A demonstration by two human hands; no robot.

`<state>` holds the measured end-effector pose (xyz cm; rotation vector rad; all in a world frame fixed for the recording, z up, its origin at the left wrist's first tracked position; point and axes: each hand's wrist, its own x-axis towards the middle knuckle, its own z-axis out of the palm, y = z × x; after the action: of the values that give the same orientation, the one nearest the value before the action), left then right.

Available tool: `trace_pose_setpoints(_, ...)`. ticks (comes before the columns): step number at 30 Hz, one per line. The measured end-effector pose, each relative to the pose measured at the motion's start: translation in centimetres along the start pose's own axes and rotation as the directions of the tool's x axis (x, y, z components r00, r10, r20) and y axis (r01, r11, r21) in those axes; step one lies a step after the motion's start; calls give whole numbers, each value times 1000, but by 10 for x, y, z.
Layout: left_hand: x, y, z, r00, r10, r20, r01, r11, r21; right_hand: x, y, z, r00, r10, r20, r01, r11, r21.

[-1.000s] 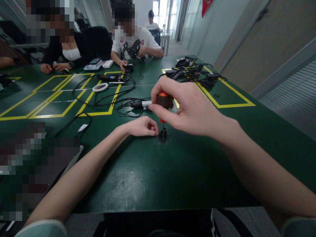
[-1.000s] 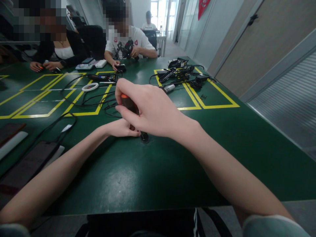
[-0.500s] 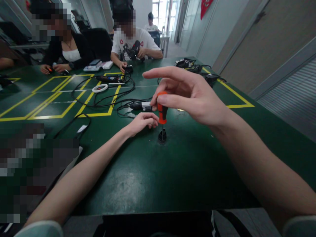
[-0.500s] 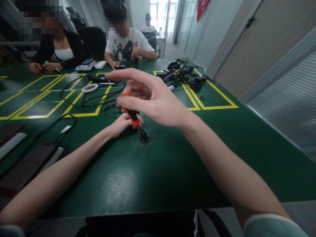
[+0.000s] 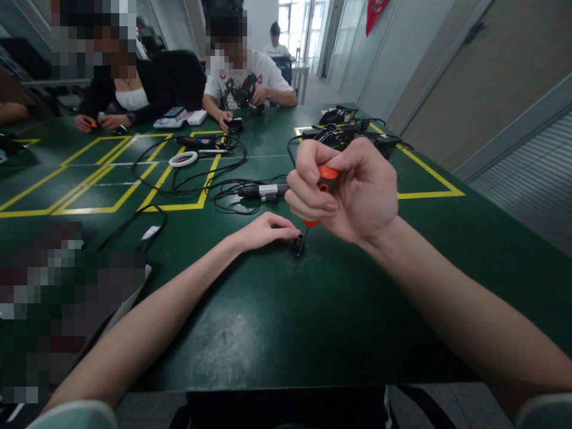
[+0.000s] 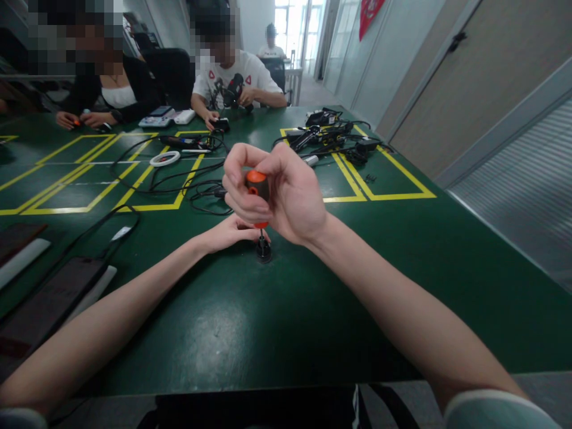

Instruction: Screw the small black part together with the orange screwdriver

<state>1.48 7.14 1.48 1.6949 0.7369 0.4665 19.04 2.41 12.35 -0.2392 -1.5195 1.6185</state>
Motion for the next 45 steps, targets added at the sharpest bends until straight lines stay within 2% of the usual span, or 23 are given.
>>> trace_pose_setpoints(4,-2,0,-1,1000,2,0,-2,999,-35,-1,-2,1,999,52,11,-51,998,-31)
trace_pose_setpoints(10,-3,4,-2,1000,2,7,-2,1000,-17,0,-4,0,996,23,86,-17,998,-68)
trace_pose_setpoints(15,-2,2,-1,1000,-9,1,9,1000,-26,1,-4,-1,996,60,59,-55,996,-77)
trace_pose_setpoints(22,-3,3,0,1000,-27,16,26,999,30,0,-3,2,998,47,40,-48,999,19)
trace_pose_setpoints(27,-3,7,2,1000,-1,15,0,998,65,-1,-4,5,997,83,9,-83,995,-54)
trace_pose_setpoints(30,-2,6,2,999,13,35,-15,997,81,0,-3,2,992,119,31,-117,990,-78)
trace_pose_setpoints(36,0,4,2,999,8,46,-11,997,76,1,-3,-2,992,103,79,-101,994,-33)
trace_pose_setpoints(41,0,4,4,1000,-8,26,5,997,79,0,-4,1,988,150,47,-150,989,-6)
trace_pose_setpoints(45,0,3,4,1000,-12,8,11,996,87,-1,-2,1,991,129,37,-129,992,-3)
